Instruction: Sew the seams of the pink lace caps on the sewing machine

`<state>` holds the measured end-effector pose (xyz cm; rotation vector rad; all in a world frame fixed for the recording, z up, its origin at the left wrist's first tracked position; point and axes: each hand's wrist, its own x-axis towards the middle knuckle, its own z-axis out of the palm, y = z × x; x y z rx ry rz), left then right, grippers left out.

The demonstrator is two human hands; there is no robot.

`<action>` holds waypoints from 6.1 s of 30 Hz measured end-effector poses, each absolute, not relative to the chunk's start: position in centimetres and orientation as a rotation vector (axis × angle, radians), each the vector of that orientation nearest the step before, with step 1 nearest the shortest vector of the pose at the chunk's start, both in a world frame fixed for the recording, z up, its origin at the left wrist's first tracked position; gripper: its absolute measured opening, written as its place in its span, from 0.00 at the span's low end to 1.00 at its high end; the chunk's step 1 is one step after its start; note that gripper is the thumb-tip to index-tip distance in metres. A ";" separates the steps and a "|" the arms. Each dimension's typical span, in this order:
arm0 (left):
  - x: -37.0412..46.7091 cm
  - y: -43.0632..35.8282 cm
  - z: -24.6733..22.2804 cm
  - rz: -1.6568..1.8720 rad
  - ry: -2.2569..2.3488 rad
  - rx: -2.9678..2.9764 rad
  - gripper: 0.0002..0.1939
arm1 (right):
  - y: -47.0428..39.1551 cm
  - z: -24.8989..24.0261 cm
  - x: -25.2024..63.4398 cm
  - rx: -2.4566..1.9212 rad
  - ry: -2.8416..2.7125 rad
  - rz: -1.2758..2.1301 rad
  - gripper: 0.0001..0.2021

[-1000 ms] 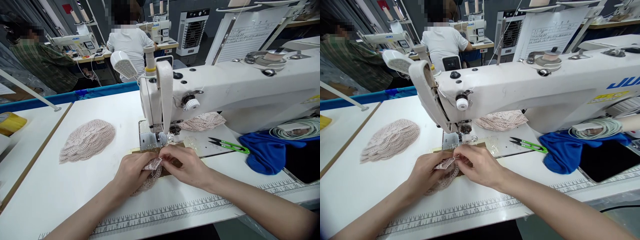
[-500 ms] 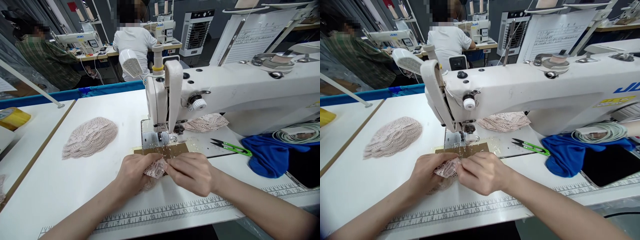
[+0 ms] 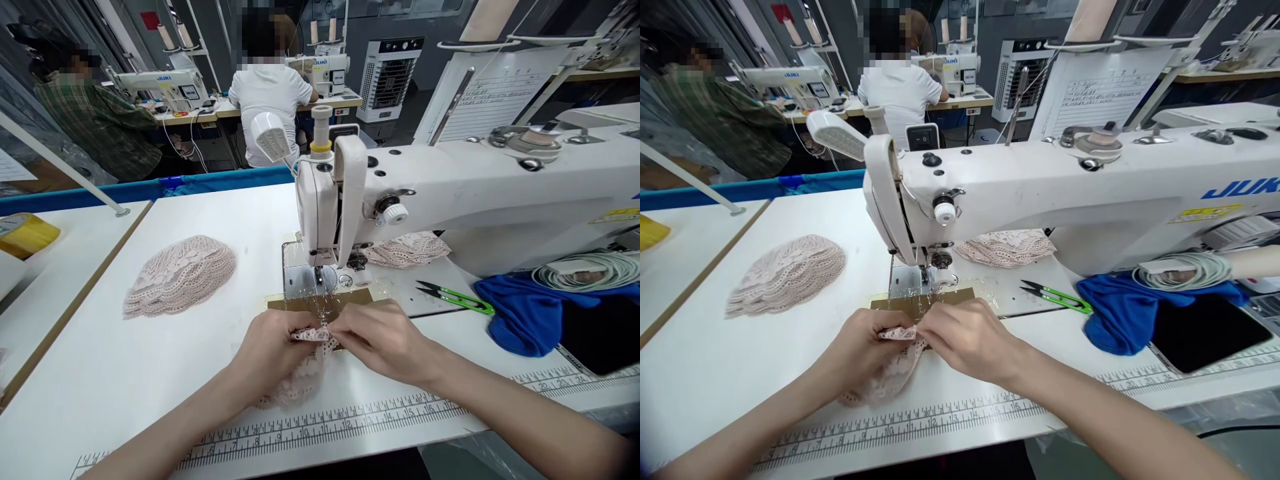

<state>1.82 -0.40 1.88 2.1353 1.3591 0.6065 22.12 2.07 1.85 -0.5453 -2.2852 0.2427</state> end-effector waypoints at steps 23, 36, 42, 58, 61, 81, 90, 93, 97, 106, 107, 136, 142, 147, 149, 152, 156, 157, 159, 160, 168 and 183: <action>2.2 -0.4 0.6 0.609 1.402 3.026 0.14 | 4.6 0.1 21.8 -1.075 -2.396 0.020 0.12; 2.3 0.8 0.9 0.613 1.496 2.970 0.15 | 3.9 0.3 21.9 -0.986 -2.531 -0.368 0.12; 2.3 1.2 0.7 0.607 1.521 2.972 0.15 | 4.1 0.1 22.0 -1.020 -2.594 -0.398 0.12; 2.4 1.1 0.6 0.637 1.527 2.949 0.16 | 4.2 0.1 22.0 -1.013 -2.585 -0.415 0.14; 2.5 1.2 0.6 0.655 1.525 2.951 0.15 | 4.2 0.1 22.0 -1.020 -2.583 -0.413 0.13; 2.1 0.3 1.7 0.648 1.331 2.815 0.08 | 4.3 0.4 21.9 -0.804 -2.605 -0.170 0.13; 2.2 -1.3 2.8 0.260 1.277 2.806 0.12 | 4.3 0.5 21.8 -0.725 -2.650 -0.047 0.10; 2.2 -1.1 2.4 0.367 1.283 2.856 0.10 | 4.3 0.5 21.9 -0.692 -2.624 -0.122 0.10; 1.8 -0.1 1.9 0.605 1.426 2.795 0.12 | 4.4 0.1 22.2 -0.708 -2.524 -0.162 0.12; 1.5 3.3 2.6 0.589 1.397 2.238 0.14 | 5.1 -0.4 22.2 -0.958 -2.173 0.081 0.10; 1.5 3.5 2.6 0.547 1.379 2.267 0.14 | 5.1 -0.4 22.2 -0.961 -2.161 0.088 0.10; 1.8 0.3 1.3 0.560 1.296 3.108 0.12 | 2.6 0.9 22.2 -0.782 -2.539 -0.283 0.10; 1.6 0.7 1.1 0.548 1.314 3.065 0.13 | 2.7 0.9 22.2 -0.800 -2.544 -0.291 0.11; 1.6 1.1 1.1 0.552 1.321 3.048 0.14 | 2.9 0.7 22.2 -0.797 -2.540 -0.310 0.11; 1.5 1.3 1.1 0.538 1.331 3.044 0.14 | 3.1 0.6 22.2 -0.797 -2.543 -0.325 0.11; 1.5 1.7 1.0 0.524 1.342 3.039 0.15 | 3.4 0.6 22.1 -0.814 -2.542 -0.359 0.12; 1.3 2.3 1.0 0.555 1.337 3.037 0.15 | 3.8 0.7 22.0 -0.837 -2.544 -0.425 0.14; 1.2 2.5 0.9 0.564 1.337 3.039 0.15 | 3.9 0.6 22.0 -0.841 -2.547 -0.434 0.14; 1.2 2.7 0.9 0.580 1.351 3.035 0.16 | 4.2 0.5 22.0 -0.858 -2.556 -0.436 0.14; 1.2 2.8 0.9 0.582 1.359 3.032 0.16 | 4.3 0.4 22.0 -0.868 -2.560 -0.429 0.14; 2.0 0.7 1.1 0.651 1.338 3.057 0.13 | 4.5 0.3 22.3 -0.726 -2.532 -0.385 0.13; 1.8 0.5 1.0 0.670 1.371 2.998 0.13 | 4.6 -0.4 22.4 -0.721 -2.461 -0.337 0.10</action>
